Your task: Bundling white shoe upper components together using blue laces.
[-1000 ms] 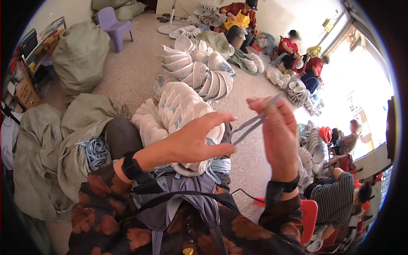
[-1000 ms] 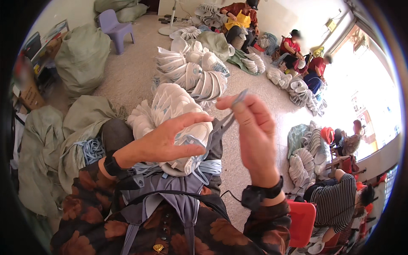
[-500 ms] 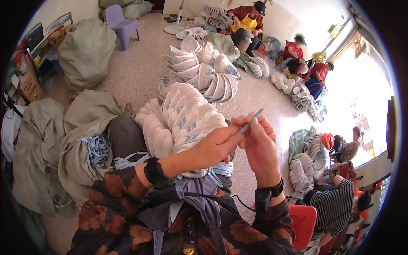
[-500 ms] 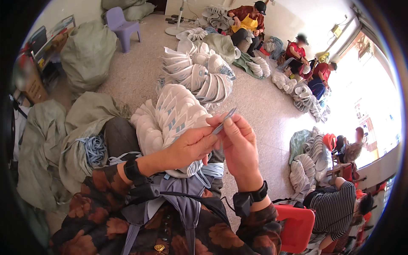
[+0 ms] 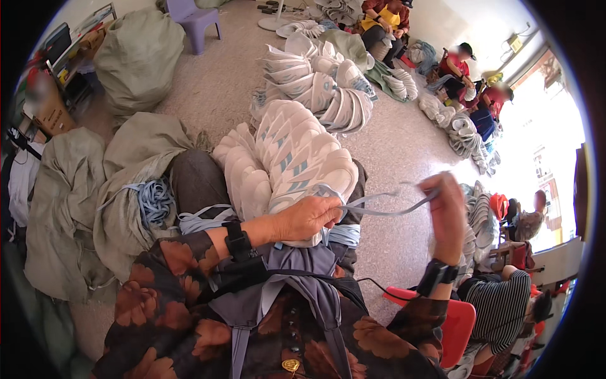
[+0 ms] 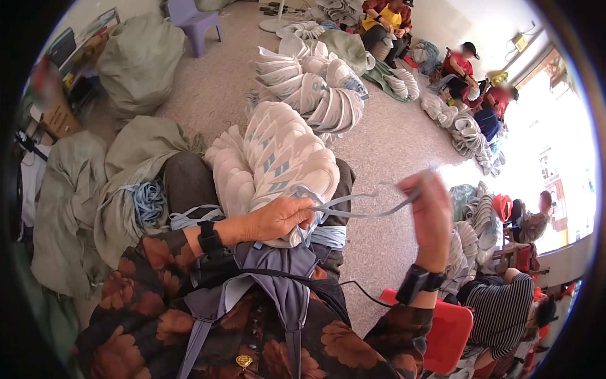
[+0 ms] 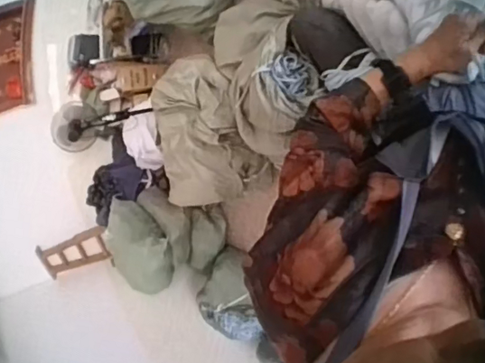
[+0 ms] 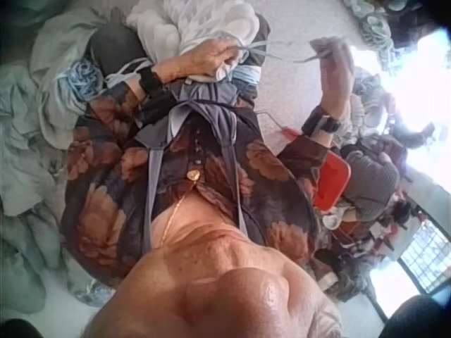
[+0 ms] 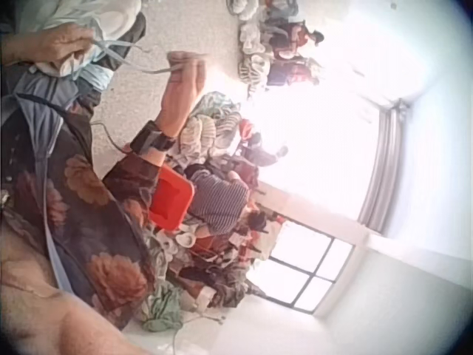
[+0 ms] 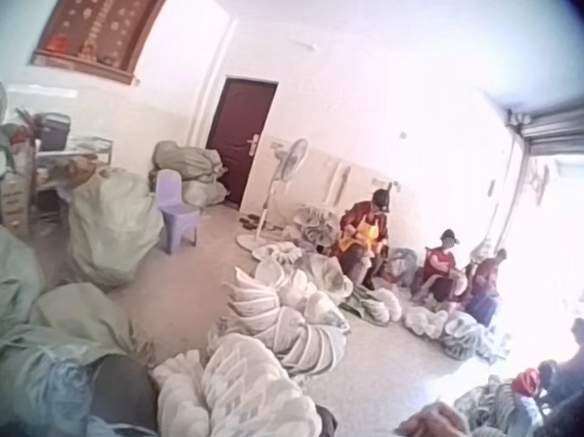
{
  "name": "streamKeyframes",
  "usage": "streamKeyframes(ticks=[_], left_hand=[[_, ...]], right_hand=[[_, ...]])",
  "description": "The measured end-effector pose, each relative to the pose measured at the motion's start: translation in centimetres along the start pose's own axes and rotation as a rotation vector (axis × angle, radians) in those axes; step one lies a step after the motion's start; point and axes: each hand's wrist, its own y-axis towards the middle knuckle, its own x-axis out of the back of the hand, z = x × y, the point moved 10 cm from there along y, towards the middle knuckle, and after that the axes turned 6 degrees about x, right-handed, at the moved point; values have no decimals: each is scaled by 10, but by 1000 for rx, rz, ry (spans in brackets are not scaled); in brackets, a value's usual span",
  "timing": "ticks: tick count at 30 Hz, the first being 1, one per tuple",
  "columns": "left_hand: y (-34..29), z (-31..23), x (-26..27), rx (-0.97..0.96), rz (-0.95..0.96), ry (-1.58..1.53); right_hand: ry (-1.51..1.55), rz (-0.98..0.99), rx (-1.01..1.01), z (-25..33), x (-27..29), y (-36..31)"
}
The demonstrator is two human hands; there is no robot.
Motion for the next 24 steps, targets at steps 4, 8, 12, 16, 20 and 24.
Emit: streamKeyframes(ticks=[4, 8, 12, 16, 20, 24], left_hand=[[1, -12, 1, -88, -15, 62], [6, -1, -2, 116, 41, -158], [-10, -4, -17, 254, 259, -319], [-61, -89, -46, 289, 657, -791], [-109, -174, -53, 66, 1088, -695], [-72, -138, -37, -34, 649, -241]], right_hand=[[-287, 111, -133, -71, -46, -8], [-333, 129, -181, -136, -81, 4], [-514, 224, -236, -168, -98, 14], [-359, 124, -286, -188, -92, 16], [-358, 138, -302, -187, -89, 16], [-798, -9, 145, -142, -72, 18]])
